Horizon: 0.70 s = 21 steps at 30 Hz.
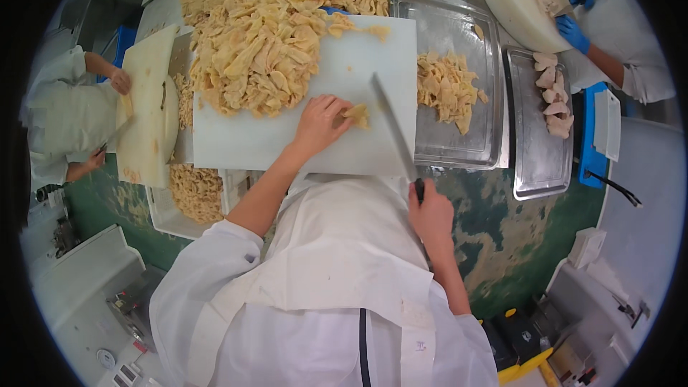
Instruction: The person picks up pieces of chicken skin from a large pile, places them on a cutting board, and cuts them into smaller pieces using a knife. They then slide the cut pieces onto a metal tray and repeat the process.
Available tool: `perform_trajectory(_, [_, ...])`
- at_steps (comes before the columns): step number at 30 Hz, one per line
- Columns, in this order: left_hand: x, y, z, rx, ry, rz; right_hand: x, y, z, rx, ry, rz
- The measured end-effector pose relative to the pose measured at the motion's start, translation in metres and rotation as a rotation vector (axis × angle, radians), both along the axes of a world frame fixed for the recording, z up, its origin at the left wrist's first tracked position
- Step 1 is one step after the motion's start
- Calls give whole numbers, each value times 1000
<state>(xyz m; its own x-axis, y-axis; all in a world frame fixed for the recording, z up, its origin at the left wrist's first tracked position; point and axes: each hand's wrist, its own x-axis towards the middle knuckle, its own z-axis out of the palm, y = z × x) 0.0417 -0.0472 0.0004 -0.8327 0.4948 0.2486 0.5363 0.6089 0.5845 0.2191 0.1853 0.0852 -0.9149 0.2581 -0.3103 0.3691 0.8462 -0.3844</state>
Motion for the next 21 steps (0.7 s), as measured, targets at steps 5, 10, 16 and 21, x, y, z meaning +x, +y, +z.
perform_trajectory(5, [-14,30,8,251,-268,-19,-9,20,5,21,52,-235])
perform_trajectory(10, [-27,49,0,225,-231,61,-11,20,10,-79,127,-288])
perform_trajectory(16, [-15,28,-13,92,-43,174,-12,0,17,-72,62,-129])
perform_trajectory(21, [-4,19,-9,256,-105,254,-29,-5,29,-97,197,-18])
